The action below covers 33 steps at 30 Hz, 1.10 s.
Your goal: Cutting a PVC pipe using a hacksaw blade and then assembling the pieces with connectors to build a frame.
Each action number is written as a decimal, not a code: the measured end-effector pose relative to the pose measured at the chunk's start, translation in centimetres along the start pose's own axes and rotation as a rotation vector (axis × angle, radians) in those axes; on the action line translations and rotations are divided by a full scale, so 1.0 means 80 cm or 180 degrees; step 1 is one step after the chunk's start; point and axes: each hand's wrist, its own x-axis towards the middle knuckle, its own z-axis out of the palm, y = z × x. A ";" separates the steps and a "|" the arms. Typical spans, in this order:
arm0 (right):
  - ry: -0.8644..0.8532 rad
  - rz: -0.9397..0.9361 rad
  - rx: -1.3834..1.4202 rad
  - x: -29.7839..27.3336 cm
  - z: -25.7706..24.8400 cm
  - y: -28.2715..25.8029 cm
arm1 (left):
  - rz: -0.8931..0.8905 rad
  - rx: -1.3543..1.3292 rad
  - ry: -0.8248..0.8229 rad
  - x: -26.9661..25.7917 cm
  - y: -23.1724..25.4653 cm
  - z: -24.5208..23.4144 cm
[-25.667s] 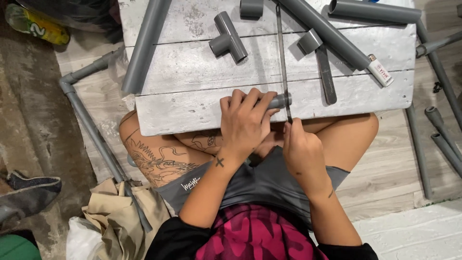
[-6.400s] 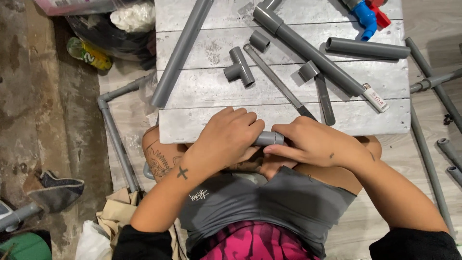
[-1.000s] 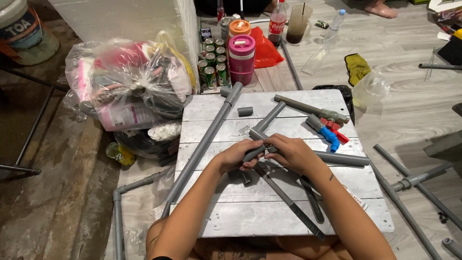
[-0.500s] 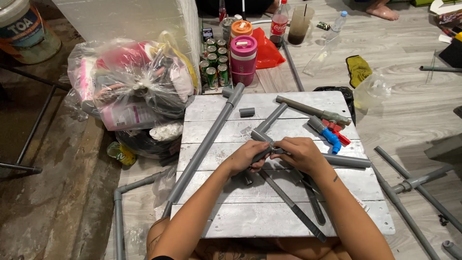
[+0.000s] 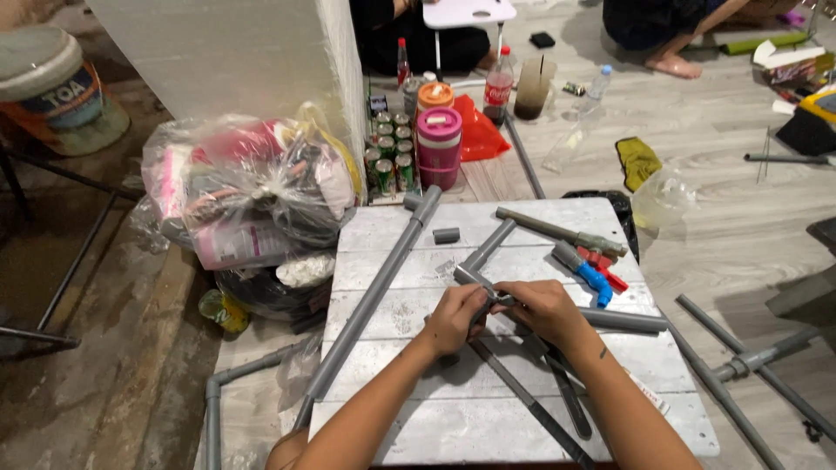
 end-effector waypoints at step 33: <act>-0.1850 0.1113 0.1311 0.021 -0.031 -0.030 | 0.1934 0.3788 -0.0037 0.001 0.010 -0.044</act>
